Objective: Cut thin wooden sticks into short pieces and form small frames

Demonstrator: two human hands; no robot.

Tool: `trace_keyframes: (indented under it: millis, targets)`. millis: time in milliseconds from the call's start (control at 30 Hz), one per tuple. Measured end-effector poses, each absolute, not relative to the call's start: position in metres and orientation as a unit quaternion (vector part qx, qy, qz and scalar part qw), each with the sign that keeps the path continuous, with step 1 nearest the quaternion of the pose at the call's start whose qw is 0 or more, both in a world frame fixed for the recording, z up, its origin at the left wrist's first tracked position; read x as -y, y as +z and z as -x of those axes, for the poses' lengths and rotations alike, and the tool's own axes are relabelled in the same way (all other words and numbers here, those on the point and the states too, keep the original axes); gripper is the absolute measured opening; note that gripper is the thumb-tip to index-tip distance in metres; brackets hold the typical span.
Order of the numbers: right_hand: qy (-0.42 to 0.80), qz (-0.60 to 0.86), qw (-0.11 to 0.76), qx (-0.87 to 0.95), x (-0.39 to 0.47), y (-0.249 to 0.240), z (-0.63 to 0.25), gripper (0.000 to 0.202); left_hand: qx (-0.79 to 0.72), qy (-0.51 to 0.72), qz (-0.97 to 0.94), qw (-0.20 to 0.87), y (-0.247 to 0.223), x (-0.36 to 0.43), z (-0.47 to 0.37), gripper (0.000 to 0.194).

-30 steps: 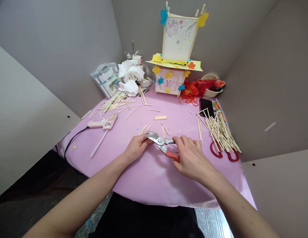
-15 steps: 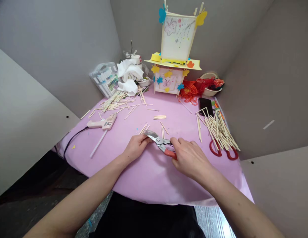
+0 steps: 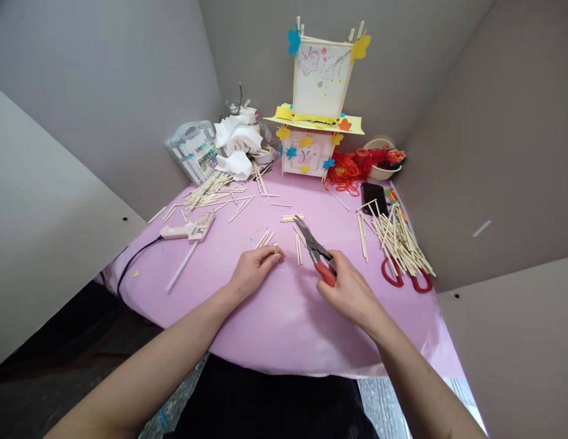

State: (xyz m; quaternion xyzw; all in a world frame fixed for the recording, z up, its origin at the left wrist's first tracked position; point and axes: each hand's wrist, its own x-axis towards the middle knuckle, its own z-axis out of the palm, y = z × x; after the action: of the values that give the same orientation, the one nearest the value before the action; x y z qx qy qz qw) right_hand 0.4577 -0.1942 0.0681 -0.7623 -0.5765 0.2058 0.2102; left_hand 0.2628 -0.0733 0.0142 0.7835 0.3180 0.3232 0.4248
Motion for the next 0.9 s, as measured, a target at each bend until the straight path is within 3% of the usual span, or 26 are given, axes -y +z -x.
trace_keyframes:
  millis: [300, 467, 633, 900]
  targets:
    - [0.171, 0.784, 0.273, 0.531, 0.169, 0.062, -0.477, 0.046, -0.408, 0.357, -0.714, 0.443, 0.032, 0.059, -0.251, 0.023]
    - [0.171, 0.79, 0.295, 0.509, 0.13, 0.053, -0.495, 0.047, -0.511, 0.175, -0.788, 0.295, 0.063, 0.015, -0.239, 0.021]
    - [0.173, 0.791, 0.3, 0.505, 0.115, 0.038, -0.502, 0.048, -0.511, 0.0, -0.826, 0.24, 0.074, 0.0, -0.254, 0.015]
    - [0.164, 0.785, 0.31, 0.51, 0.124, 0.03, -0.514, 0.049, -0.532, 0.017, -0.816, 0.228, 0.071, -0.002, -0.26, 0.015]
